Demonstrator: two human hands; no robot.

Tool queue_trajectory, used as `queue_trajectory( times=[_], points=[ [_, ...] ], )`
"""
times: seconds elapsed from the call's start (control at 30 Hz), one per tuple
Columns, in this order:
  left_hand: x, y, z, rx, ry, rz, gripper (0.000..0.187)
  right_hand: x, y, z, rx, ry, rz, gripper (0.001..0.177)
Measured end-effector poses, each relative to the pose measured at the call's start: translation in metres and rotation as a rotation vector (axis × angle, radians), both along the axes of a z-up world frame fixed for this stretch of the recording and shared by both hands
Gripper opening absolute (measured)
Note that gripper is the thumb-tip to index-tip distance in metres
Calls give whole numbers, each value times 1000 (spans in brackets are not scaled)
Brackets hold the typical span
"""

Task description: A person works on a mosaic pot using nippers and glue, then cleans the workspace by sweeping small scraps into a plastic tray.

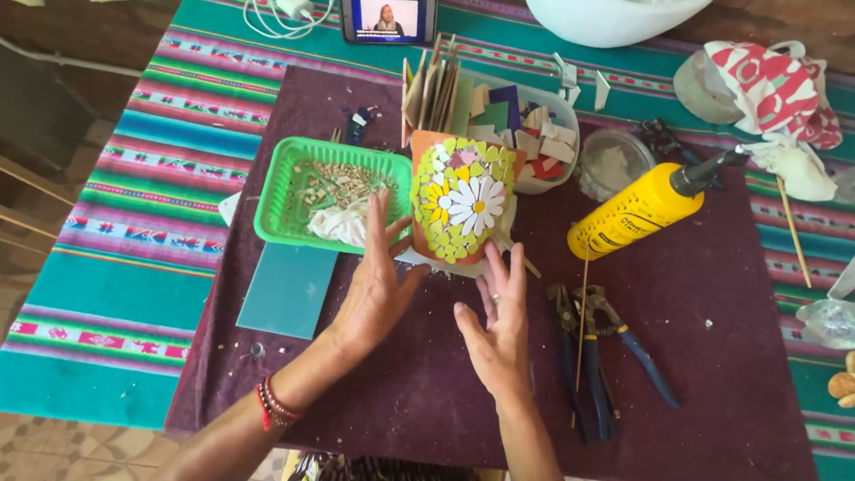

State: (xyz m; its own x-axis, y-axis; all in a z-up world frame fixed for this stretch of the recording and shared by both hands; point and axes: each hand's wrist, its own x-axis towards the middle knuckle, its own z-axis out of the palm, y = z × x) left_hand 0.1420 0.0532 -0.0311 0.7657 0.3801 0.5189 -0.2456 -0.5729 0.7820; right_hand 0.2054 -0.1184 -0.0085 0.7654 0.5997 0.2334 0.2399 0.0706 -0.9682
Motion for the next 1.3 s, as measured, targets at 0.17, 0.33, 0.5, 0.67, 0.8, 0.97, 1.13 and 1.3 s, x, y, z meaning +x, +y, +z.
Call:
queue_trajectory(
  times=[0.17, 0.33, 0.5, 0.67, 0.8, 0.97, 1.13, 1.3],
  points=[
    [5, 6, 2, 33, -7, 29, 109, 11, -2, -7, 54, 113, -78, 87],
    [7, 5, 4, -13, 34, 40, 105, 12, -2, -10, 53, 90, -52, 84],
    [13, 8, -8, -65, 20, 98, 94, 6, 2, -7, 17, 12, -44, 87],
    [14, -3, -8, -110, 20, 63, 105, 10, -1, -4, -1, -40, -72, 86],
    [15, -11, -11, -97, 26, 83, 98, 14, -5, 1, -67, -56, -118, 83],
    [12, -8, -8, 21, 4, 104, 105, 15, -8, -4, -62, -89, -115, 79],
    [9, -6, -5, 70, -15, 95, 111, 15, -8, -10, -44, -100, -137, 75],
    [4, -3, -6, 101, 1, 73, 115, 15, -9, -9, -53, -101, -141, 74]
  ],
)
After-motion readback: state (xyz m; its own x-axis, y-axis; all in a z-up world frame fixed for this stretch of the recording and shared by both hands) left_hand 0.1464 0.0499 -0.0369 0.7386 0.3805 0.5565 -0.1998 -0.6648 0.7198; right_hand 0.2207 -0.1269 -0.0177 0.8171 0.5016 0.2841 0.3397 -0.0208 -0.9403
